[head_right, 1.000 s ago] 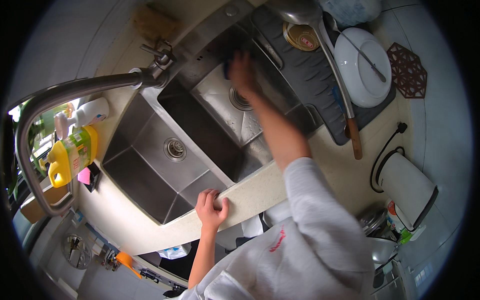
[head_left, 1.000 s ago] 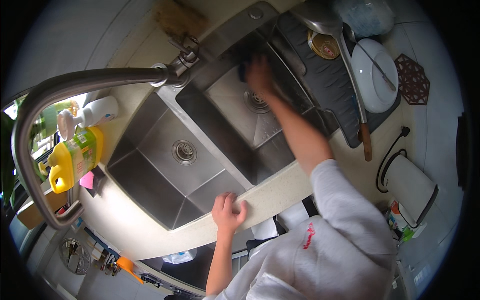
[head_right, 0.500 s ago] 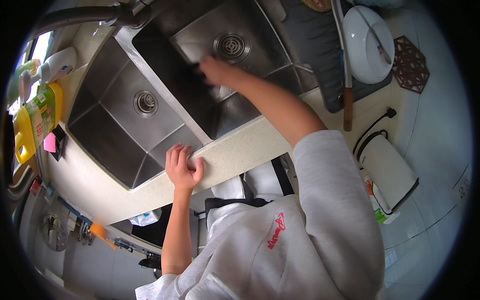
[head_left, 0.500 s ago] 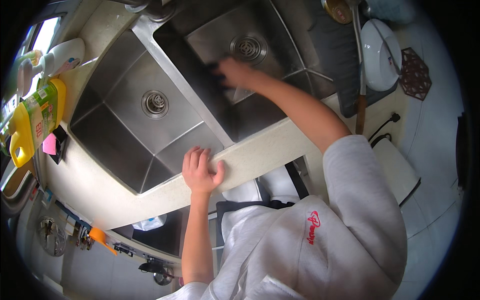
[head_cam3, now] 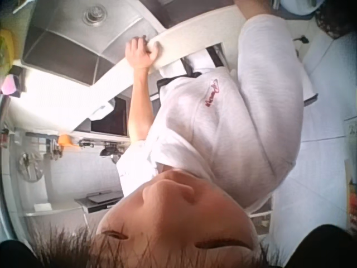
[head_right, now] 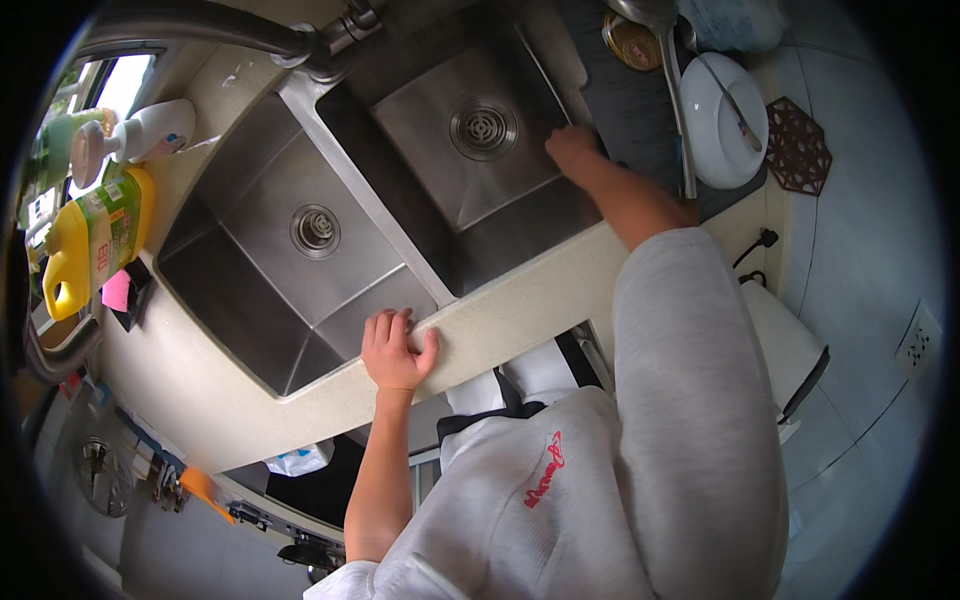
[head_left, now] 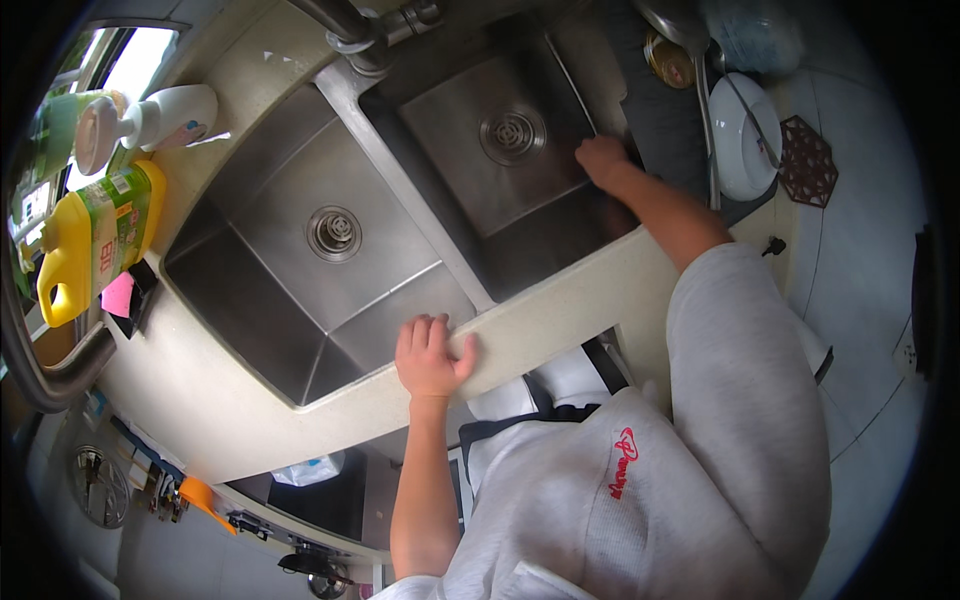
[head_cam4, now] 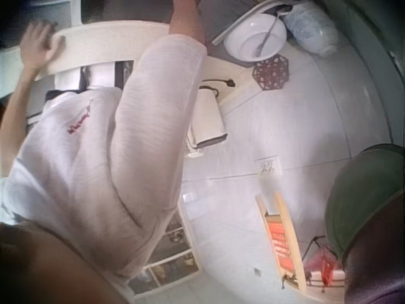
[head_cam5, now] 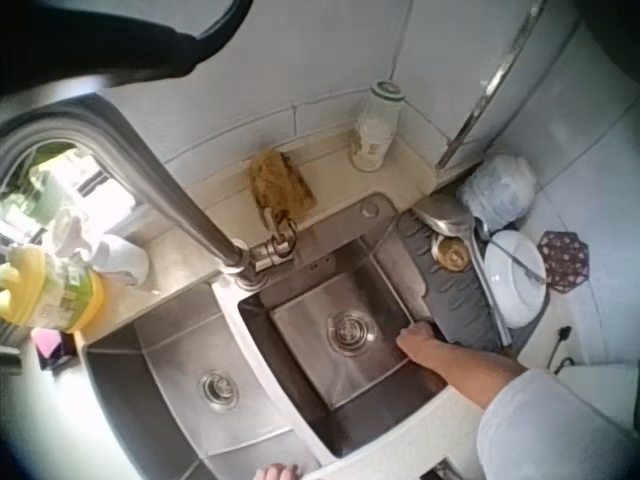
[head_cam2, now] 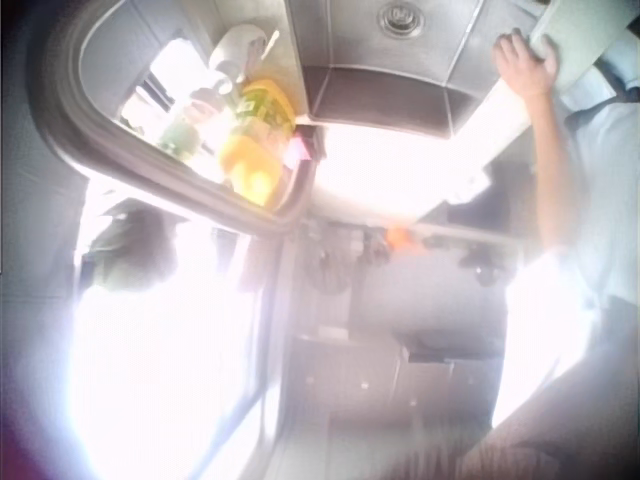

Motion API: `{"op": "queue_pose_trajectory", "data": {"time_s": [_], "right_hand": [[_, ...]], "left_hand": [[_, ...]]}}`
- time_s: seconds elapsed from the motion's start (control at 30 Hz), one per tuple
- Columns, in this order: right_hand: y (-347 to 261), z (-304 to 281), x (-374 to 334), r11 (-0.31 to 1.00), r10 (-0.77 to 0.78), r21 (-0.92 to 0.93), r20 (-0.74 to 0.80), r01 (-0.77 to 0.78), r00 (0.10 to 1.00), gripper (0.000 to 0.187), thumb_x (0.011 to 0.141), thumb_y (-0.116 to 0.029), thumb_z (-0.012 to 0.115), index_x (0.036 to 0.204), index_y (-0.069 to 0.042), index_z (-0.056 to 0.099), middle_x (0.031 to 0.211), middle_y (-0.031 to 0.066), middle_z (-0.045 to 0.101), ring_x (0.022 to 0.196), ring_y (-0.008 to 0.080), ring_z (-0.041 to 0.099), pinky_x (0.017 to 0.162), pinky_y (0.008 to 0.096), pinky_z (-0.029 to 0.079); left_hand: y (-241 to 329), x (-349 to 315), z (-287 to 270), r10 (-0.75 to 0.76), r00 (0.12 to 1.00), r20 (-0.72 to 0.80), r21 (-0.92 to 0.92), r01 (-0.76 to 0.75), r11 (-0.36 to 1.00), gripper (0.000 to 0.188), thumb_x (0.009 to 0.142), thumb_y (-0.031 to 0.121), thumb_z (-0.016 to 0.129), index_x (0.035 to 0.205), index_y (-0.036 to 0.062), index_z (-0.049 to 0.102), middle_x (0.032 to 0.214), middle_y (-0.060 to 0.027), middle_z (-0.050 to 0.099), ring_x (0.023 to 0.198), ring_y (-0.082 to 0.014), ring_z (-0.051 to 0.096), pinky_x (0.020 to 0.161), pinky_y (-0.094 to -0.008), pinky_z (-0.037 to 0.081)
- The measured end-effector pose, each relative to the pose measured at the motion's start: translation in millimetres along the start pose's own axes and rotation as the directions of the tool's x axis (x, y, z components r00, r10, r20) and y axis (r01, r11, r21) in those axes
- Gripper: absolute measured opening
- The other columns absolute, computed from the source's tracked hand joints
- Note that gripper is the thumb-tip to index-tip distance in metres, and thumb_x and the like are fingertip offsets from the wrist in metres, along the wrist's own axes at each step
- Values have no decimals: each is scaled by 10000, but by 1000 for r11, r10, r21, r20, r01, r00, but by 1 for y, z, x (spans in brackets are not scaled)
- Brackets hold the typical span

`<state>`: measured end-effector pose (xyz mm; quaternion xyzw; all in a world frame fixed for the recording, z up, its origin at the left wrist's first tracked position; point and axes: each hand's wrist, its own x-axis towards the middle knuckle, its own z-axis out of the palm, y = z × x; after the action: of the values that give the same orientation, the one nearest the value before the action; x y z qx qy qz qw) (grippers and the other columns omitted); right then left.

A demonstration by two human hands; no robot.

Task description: The person cleans a stainless steel kitchen sink using a blue cloth. They wipe the sink basin, the faucet, and the surrounding countertop. The person also removes the sink drain strainer, cleans it, and places it into a trash bin before continuing to wipe the sink interior.

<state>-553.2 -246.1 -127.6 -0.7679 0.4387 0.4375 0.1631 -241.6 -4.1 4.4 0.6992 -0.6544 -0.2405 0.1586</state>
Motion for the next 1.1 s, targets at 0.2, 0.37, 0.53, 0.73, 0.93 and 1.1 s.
{"op": "queue_pose_trajectory", "data": {"time_s": [0.2,0.37,0.53,0.73,0.93,1.1], "right_hand": [[-109,-41,16,749,-354,402,-427,526,832,175,697,-97,643,859,-68,701,906,166,683,928,357,657,813,462,531],[-122,-54,66,825,-366,143,-602,546,710,122,782,-137,632,892,-100,671,1017,130,647,957,330,639,768,442,544],[-102,-14,0,665,-700,35,-319,746,639,117,802,-183,595,865,-144,686,1000,90,664,927,303,660,811,442,525],[-43,-6,41,925,-227,210,-363,317,903,227,801,-166,625,1005,-68,604,909,156,679,838,335,684,715,459,552],[-74,-34,15,667,-736,-167,-297,726,608,380,879,-124,504,1248,-204,549,1011,163,653,896,340,679,751,477,542],[-63,-30,62,812,411,555,-327,-178,851,591,825,-137,586,1367,-332,455,1220,162,577,867,355,683,771,467,548]], "left_hand": [[-1,6,1,56,998,-14,-4,-56,998,349,675,301,702,898,38,654,899,-133,617,882,-322,601,742,-398,513],[2,0,3,25,998,-63,-8,-25,1000,378,664,307,712,916,33,649,939,-146,614,917,-344,596,770,-417,508],[-4,0,3,60,997,-56,-19,-61,998,397,661,338,724,910,38,650,916,-121,615,933,-330,610,773,-416,502],[-2,-2,4,30,998,-64,-26,-31,999,351,658,290,720,887,35,643,915,-129,610,937,-332,596,775,-411,501],[-4,-1,3,43,997,-60,-26,-45,999,338,660,283,715,875,33,640,911,-127,611,931,-336,597,777,-407,501],[-3,-3,4,35,996,-81,2,-35,999,358,651,343,714,851,55,639,882,-99,610,929,-313,617,762,-408,498]]}}
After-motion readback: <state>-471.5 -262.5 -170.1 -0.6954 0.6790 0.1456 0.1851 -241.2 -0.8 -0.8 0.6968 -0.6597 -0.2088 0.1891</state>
